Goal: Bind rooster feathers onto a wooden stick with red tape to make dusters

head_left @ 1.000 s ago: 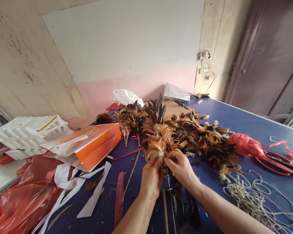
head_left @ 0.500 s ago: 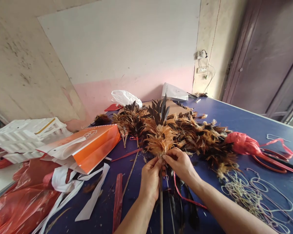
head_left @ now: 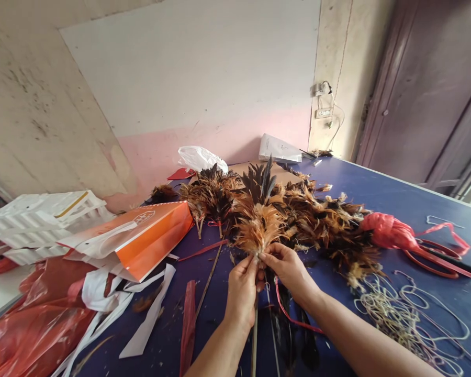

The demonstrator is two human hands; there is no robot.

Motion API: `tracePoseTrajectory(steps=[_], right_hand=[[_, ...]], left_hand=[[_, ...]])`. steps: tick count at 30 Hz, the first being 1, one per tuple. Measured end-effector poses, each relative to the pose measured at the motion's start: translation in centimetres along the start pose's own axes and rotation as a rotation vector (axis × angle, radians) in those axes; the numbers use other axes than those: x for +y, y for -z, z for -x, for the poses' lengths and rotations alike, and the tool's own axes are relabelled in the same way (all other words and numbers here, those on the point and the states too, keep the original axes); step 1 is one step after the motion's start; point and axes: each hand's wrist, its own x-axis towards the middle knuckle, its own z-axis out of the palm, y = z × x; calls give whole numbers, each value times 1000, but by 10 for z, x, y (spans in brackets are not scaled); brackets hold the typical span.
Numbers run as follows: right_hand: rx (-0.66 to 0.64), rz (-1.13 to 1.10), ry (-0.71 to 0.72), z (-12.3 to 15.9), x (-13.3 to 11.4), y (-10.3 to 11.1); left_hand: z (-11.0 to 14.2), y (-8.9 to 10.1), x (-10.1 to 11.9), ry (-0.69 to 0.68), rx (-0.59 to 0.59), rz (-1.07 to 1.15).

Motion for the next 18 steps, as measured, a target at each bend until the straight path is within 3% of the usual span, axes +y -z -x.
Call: tracePoseTrajectory(steps=[10, 18], right_hand=[[67, 149, 7, -1, -3, 2], [19, 183, 44, -1, -14, 10]], left_hand=[[5, -2, 4, -23, -9, -116], [4, 1, 12, -61, -20, -99]])
